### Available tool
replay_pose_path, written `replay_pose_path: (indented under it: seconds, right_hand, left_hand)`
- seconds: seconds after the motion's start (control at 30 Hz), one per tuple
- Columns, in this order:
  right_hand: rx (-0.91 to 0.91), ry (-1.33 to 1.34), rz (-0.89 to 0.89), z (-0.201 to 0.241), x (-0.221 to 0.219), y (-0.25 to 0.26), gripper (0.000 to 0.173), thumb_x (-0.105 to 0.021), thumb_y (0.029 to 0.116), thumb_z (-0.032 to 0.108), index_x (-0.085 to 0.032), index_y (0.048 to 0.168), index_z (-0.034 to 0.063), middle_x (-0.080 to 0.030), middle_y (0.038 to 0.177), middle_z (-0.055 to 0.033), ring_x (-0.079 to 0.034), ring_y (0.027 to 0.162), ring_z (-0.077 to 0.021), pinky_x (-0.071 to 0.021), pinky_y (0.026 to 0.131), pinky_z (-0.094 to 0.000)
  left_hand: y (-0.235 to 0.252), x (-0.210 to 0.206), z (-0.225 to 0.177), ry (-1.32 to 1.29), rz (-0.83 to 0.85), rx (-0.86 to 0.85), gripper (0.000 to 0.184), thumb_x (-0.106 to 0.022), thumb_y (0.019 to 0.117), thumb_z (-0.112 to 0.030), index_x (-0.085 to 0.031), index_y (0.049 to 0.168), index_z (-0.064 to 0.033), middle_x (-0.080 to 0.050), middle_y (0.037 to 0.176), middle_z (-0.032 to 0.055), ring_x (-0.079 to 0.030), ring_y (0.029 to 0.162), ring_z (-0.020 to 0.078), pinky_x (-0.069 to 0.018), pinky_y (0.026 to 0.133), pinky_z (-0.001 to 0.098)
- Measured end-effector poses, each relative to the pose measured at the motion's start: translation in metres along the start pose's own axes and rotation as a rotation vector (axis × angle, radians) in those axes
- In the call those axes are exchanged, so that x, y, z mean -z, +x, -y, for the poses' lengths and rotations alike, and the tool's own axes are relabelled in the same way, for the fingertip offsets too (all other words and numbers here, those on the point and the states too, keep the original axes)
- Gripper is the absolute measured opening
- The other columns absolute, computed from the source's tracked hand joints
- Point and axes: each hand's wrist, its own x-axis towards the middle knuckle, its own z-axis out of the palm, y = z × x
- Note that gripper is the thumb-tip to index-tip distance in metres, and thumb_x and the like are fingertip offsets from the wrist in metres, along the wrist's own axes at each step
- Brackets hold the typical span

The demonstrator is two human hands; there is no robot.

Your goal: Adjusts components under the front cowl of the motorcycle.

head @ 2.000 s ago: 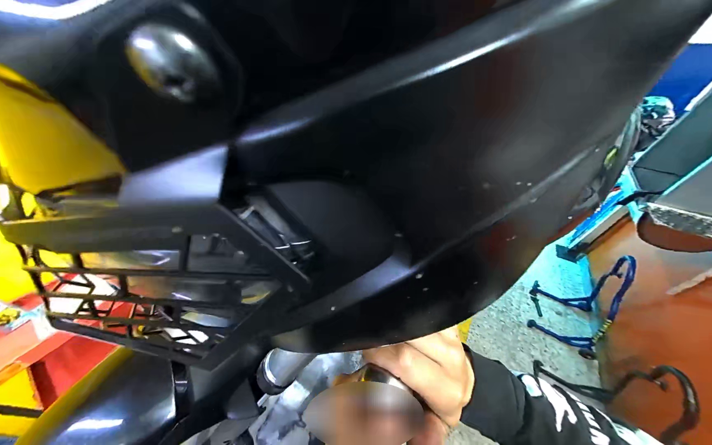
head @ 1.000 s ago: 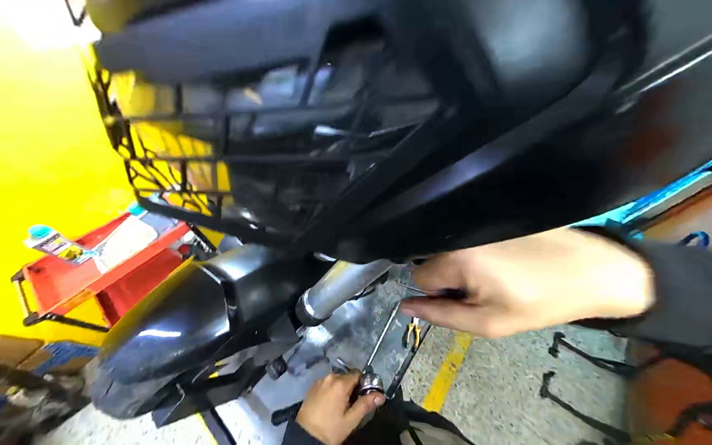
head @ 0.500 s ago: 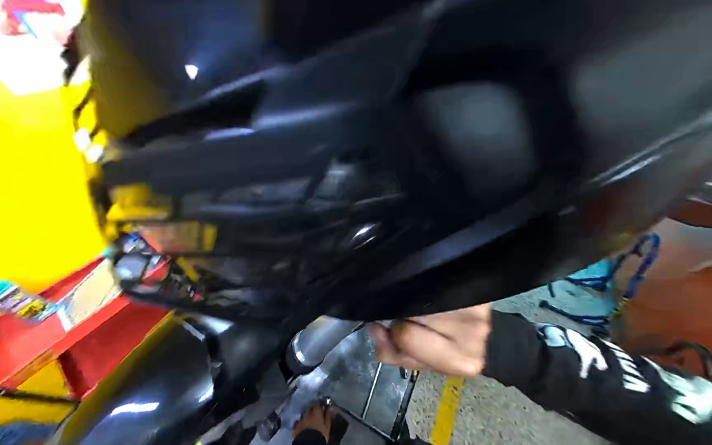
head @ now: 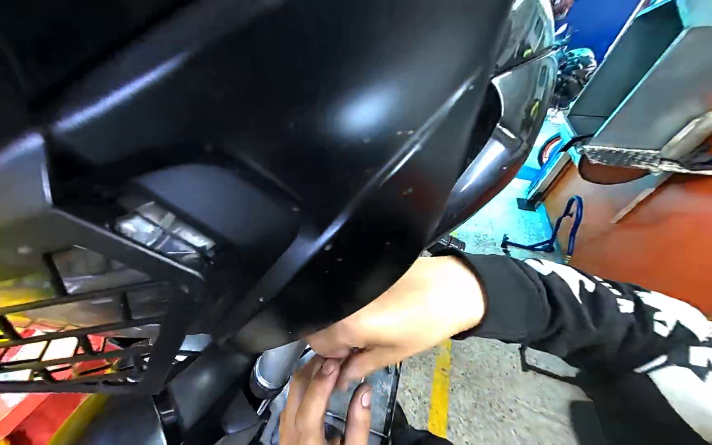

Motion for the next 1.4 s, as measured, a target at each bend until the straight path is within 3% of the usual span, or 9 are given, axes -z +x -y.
replay_pose_path:
  seconds: [0.13,0.3,0.43,0.53,0.83,1.03,1.2,1.3,1.4]
  right_hand:
    - [0.027,-0.229,-0.246,0.005,-0.002,-0.025,0.024,-0.067,0.0954,0.009,-0.069,0.119,0.0144,-0.069,0.084,-0.0027,-0.068,0.076,-0.0185,-0.0579,0.066,-0.0368]
    - [-0.205,-0.248,-0.746,0.014,-0.044,-0.076,0.02,-0.069,0.0965,0.009,-0.069,0.116,0.0128,-0.068,0.116,-0.0074,-0.064,0.117,-0.021,-0.0564,0.1,-0.0384]
    - [-0.536,0.401,-1.087,0.025,-0.112,-0.091,0.018,-0.074,0.0921,0.012,-0.066,0.107,0.0088,-0.072,0.094,-0.0012,-0.071,0.082,-0.0101,-0.063,0.073,-0.0291]
    - [-0.577,1.054,-1.149,0.023,-0.127,-0.081,0.02,-0.066,0.0988,0.012,-0.066,0.115,0.0008,-0.073,0.096,-0.0082,-0.071,0.081,-0.0139,-0.0615,0.072,-0.0305]
    - [-0.203,2.006,-1.447,0.003,-0.114,-0.042,0.026,-0.069,0.0972,0.019,-0.07,0.115,-0.0008,-0.074,0.108,-0.0198,-0.074,0.101,-0.0238,-0.0606,0.091,-0.0386]
    - [0.03,2.231,-1.408,-0.004,-0.119,-0.04,0.026,-0.071,0.0938,0.009,-0.069,0.118,0.0,-0.072,0.115,-0.0196,-0.071,0.111,-0.0279,-0.0572,0.1,-0.0418]
    - [-0.004,2.243,-1.374,-0.002,-0.118,-0.038,0.023,-0.069,0.0959,0.012,-0.07,0.116,0.0007,-0.074,0.109,-0.0195,-0.075,0.1,-0.0266,-0.0612,0.091,-0.0392]
    - [-0.084,2.216,-1.391,-0.002,-0.117,-0.037,0.024,-0.071,0.0946,0.013,-0.069,0.116,0.0016,-0.074,0.103,-0.0188,-0.075,0.088,-0.0237,-0.0627,0.082,-0.0365]
    - [-0.113,2.228,-1.424,-0.001,-0.115,-0.035,0.022,-0.074,0.0918,0.01,-0.071,0.112,0.0004,-0.075,0.103,-0.0199,-0.076,0.092,-0.0264,-0.0632,0.084,-0.038]
  left_hand:
    - [0.042,-0.015,-0.024,0.15,-0.075,-0.086,0.036,-0.069,0.0987,-0.035,-0.06,0.13,-0.0183,-0.065,0.112,0.0043,-0.07,0.093,0.0078,-0.0626,0.081,0.0245]
    - [0.064,-0.024,-0.025,0.559,-0.012,-0.222,0.027,-0.068,0.0986,-0.027,-0.076,0.106,-0.0025,-0.073,0.095,0.0116,-0.071,0.086,0.0147,-0.0595,0.075,0.0248]
    - [0.079,-0.028,-0.036,0.981,0.179,-0.238,0.03,-0.061,0.1022,-0.028,-0.075,0.116,-0.005,-0.068,0.081,0.009,-0.065,0.059,0.0214,-0.0505,0.046,0.0326]
    - [0.087,-0.032,-0.041,1.086,0.242,-0.275,0.032,-0.057,0.1037,-0.029,-0.075,0.116,-0.005,-0.064,0.071,0.009,-0.059,0.049,0.0231,-0.0437,0.038,0.0337]
    - [0.109,-0.019,-0.054,0.617,0.33,0.096,0.043,-0.05,0.1054,-0.047,-0.073,0.113,-0.012,-0.067,0.068,0.002,-0.065,0.058,0.0147,-0.054,0.053,0.0353]
    - [0.109,-0.019,-0.058,0.358,0.358,0.425,0.041,-0.055,0.1034,-0.047,-0.074,0.113,-0.012,-0.075,0.094,-0.0006,-0.071,0.085,0.007,-0.0604,0.079,0.0332]
    - [0.118,-0.017,-0.064,-0.236,0.353,0.866,0.025,-0.056,0.105,-0.03,-0.072,0.101,-0.0113,-0.053,0.062,-0.0056,-0.042,0.044,0.0037,-0.0363,0.039,0.0204]
    - [0.12,-0.013,-0.06,-0.62,0.371,1.149,0.028,-0.049,0.1087,-0.034,-0.064,0.097,-0.0139,-0.04,0.057,-0.0064,-0.032,0.037,0.0024,-0.0285,0.032,0.0179]
    - [0.118,-0.01,-0.063,-0.158,0.422,0.847,0.029,-0.052,0.1073,-0.034,-0.072,0.101,-0.0129,-0.05,0.06,-0.0037,-0.042,0.042,0.0054,-0.036,0.038,0.0203]
